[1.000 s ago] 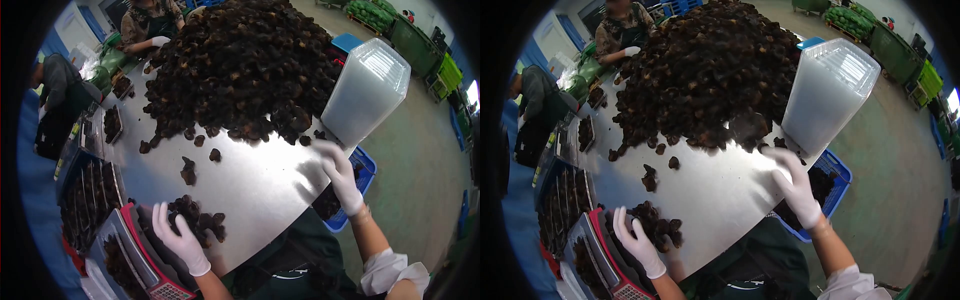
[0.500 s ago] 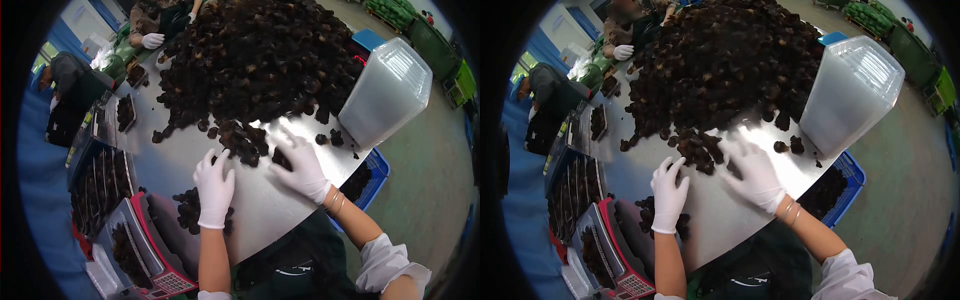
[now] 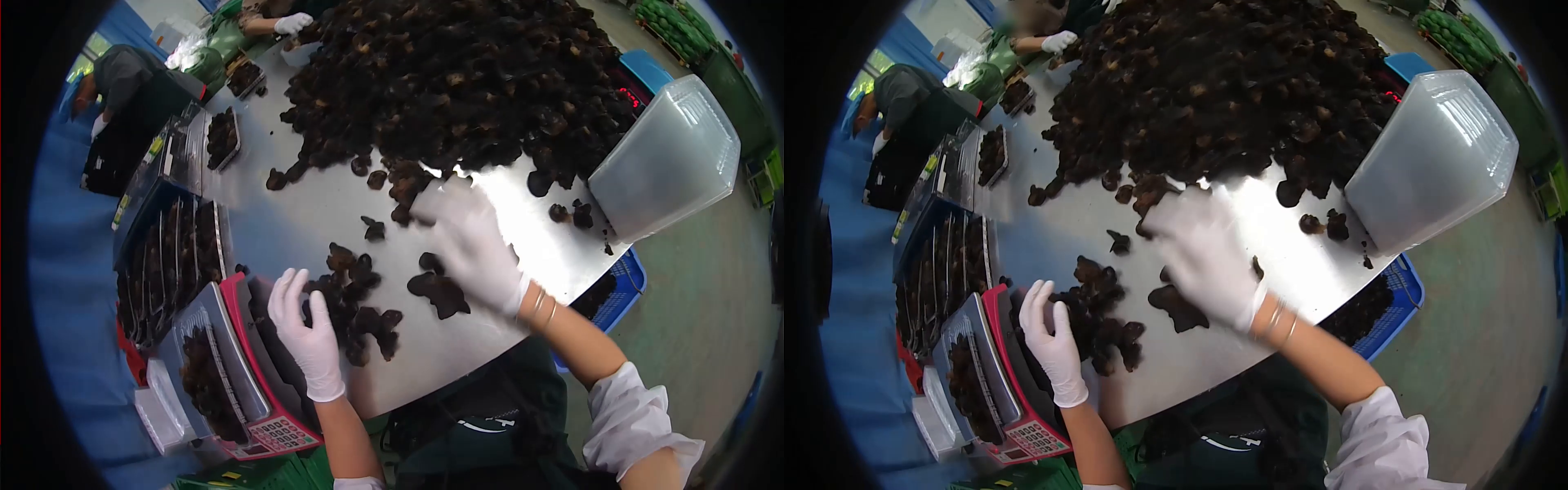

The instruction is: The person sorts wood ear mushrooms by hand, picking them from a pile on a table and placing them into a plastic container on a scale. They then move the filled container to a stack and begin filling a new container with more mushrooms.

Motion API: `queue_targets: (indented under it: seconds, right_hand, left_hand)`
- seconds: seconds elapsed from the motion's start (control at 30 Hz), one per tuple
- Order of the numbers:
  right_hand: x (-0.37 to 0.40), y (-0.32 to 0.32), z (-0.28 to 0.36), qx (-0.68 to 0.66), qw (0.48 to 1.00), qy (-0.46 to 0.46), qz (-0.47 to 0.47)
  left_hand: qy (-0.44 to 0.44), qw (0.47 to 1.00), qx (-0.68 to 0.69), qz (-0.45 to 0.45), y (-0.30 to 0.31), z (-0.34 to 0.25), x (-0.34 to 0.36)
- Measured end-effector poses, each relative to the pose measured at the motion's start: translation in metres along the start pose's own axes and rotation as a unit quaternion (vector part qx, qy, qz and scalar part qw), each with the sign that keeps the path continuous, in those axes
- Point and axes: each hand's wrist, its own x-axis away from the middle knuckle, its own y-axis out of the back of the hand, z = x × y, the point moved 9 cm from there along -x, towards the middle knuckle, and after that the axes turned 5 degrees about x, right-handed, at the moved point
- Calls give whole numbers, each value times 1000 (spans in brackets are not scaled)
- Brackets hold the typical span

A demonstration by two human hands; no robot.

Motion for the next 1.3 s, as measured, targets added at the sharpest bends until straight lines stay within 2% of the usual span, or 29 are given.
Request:
queue_targets:
  seconds: [0.03,0.07,0.13,0.17,0.23,0.27,0.37,0.4,0.47,0.5,0.57,0.6,0.67,0.73,0.8,0.83,0.87,0.93,1.0,1.07,1.13,1.3]
  right_hand:
    - [-7,18,-9,88,991,-14,-103]
    - [-13,19,-23,144,980,-26,-135]
    - [-18,3,-40,87,992,-72,-49]
    - [-13,-7,-34,42,997,-58,0]
    - [-1,-19,-1,-50,994,-15,98]
    - [4,-24,11,-127,980,-50,146]
    - [5,-13,9,-183,973,-103,92]
    - [3,-17,-10,-236,952,-184,66]
    - [-14,-7,-27,-146,976,-160,30]
    - [-23,-10,-31,-145,976,-162,32]
    - [-42,-2,-23,7,996,-76,-43]
    - [-49,-10,-28,9,996,-78,-42]
    - [-59,-33,-36,142,988,-51,-16]
    - [-66,-41,-38,151,987,-50,-5]
    - [-71,-51,-44,21,992,-101,76]
    - [-68,-47,-35,-55,988,-134,60]
    - [-64,-45,-24,-56,988,-131,63]
    - [-55,-35,12,-146,987,-38,46]
    - [-42,-32,42,-147,988,18,46]
    - [-31,-37,52,-161,983,9,92]
    - [-26,-39,60,-215,973,17,77]
    - [-22,-38,73,-239,966,0,100]
  left_hand:
    - [17,999,25,-18,7,11,3]
    - [34,997,50,-38,12,22,6]
    - [54,995,56,-61,17,35,14]
    - [65,991,93,-77,16,45,18]
    - [84,981,146,-96,15,55,23]
    - [95,980,143,-99,15,58,23]
    - [132,963,211,-98,12,68,25]
    - [145,956,236,-97,9,72,27]
    - [153,951,253,-90,6,69,28]
    - [155,951,254,-88,6,69,28]
    - [132,958,239,-89,8,63,26]
    - [133,958,240,-87,8,63,26]
    - [137,956,244,-90,9,65,27]
    - [148,953,248,-93,10,67,28]
    - [149,955,240,-90,11,65,28]
    - [151,950,260,-88,9,69,29]
    - [153,950,258,-91,9,69,30]
    - [153,942,286,-87,8,67,29]
    - [148,946,277,-82,7,65,28]
    - [141,944,286,-81,6,63,27]
    - [141,947,277,-75,6,60,27]
    - [138,952,264,-74,7,62,27]
